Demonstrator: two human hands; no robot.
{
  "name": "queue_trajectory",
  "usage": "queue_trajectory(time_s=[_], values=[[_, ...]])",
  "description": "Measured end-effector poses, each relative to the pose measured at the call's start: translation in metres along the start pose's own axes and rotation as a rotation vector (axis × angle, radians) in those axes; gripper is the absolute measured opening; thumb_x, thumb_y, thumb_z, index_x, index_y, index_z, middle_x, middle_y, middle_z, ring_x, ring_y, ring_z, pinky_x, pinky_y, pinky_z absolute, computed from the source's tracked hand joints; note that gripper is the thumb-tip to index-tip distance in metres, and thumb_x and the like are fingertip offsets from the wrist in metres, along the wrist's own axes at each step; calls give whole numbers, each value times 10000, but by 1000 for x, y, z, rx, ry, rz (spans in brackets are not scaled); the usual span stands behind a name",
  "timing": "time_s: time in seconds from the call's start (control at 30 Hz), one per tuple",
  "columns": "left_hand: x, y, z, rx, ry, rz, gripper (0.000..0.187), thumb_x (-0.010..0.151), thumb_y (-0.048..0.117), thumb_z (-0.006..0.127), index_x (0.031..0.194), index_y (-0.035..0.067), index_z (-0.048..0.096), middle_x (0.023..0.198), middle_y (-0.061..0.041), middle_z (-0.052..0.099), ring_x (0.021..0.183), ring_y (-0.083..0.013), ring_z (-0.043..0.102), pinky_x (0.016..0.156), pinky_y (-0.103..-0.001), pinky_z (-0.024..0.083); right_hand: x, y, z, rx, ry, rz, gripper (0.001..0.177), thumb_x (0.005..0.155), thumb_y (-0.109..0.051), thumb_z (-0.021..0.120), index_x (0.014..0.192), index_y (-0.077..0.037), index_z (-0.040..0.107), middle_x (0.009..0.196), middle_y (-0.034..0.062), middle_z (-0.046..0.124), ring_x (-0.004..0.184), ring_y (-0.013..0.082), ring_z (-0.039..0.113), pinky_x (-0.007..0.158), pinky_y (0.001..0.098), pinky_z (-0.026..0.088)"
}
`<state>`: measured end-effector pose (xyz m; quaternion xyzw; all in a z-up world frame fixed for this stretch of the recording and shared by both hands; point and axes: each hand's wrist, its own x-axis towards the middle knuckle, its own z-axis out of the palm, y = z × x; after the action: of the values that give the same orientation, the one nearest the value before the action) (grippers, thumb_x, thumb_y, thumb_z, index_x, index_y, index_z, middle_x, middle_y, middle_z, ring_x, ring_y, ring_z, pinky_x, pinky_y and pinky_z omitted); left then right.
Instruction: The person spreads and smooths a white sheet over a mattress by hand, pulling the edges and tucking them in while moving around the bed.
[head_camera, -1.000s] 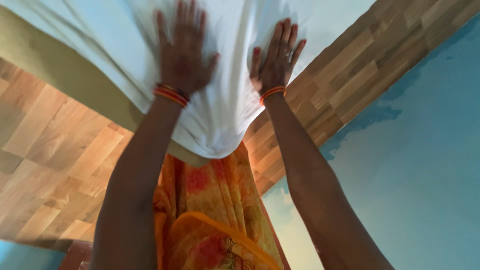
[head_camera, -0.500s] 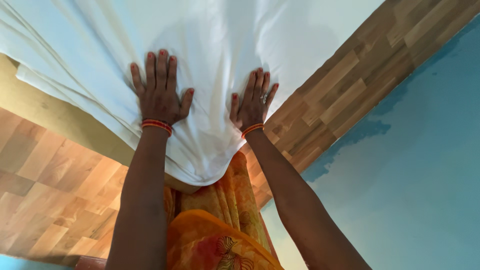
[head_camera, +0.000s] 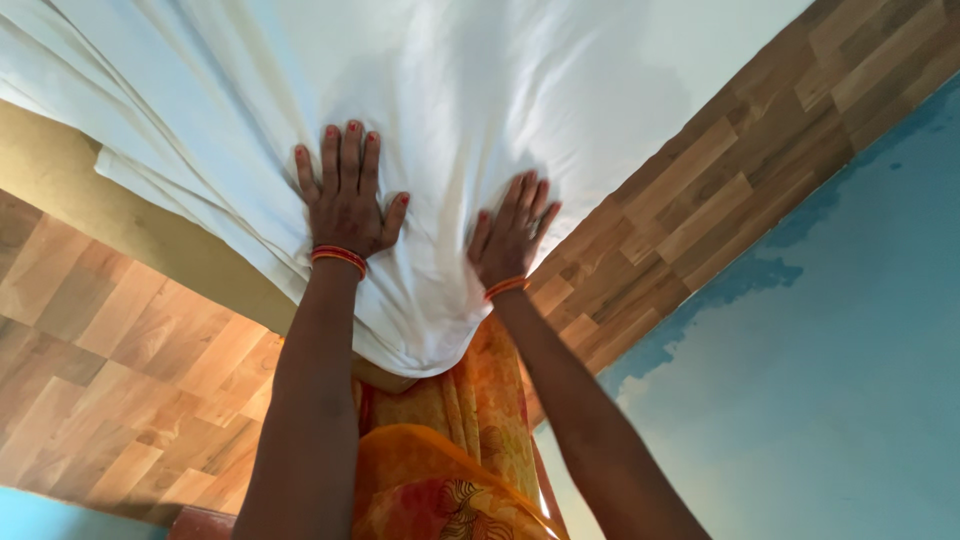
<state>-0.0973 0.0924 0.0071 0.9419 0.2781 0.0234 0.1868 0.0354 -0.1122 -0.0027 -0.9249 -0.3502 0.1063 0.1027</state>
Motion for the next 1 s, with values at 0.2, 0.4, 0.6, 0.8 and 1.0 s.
queue_trajectory(time_s=[0.2,0.4,0.6,0.8,1.0], values=[[-2,-1,3,-3,15,7,786,1039,517,532,1655,58,369,1724,-161,277,1603,-369,189,1263,-669,70,-66,-65,16,14,-99,54,759,969,-274,441,1530,191,229,1643,375,161,1554,523,54,1245,669,-24],[0,-9,15,6,81,69,815,1049,548,540,1672,88,288,1733,-128,208,1600,-355,139,1264,-669,45,-64,-62,28,-65,-126,102,782,959,-294,409,1546,184,214,1663,341,134,1567,491,40,1254,647,-53],[4,-10,10,-83,26,53,858,1037,536,598,1663,62,254,1728,-130,168,1597,-355,112,1260,-671,44,-65,-53,46,-109,-94,142,799,951,-306,389,1590,125,175,1700,280,130,1585,450,41,1269,612,-73],[-3,-22,-5,-253,94,160,690,967,338,696,1533,43,435,1661,-153,337,1573,-348,267,1290,-639,105,-69,-51,47,-46,95,83,765,997,-253,392,1636,78,132,1738,235,132,1626,408,35,1316,594,-74],[-35,-111,-21,-362,509,152,532,999,-32,591,1513,24,468,1585,-212,465,1520,-369,446,1247,-514,332,-70,-52,41,-26,104,67,783,979,-230,430,1642,52,122,1740,221,143,1636,401,40,1334,586,-57]])
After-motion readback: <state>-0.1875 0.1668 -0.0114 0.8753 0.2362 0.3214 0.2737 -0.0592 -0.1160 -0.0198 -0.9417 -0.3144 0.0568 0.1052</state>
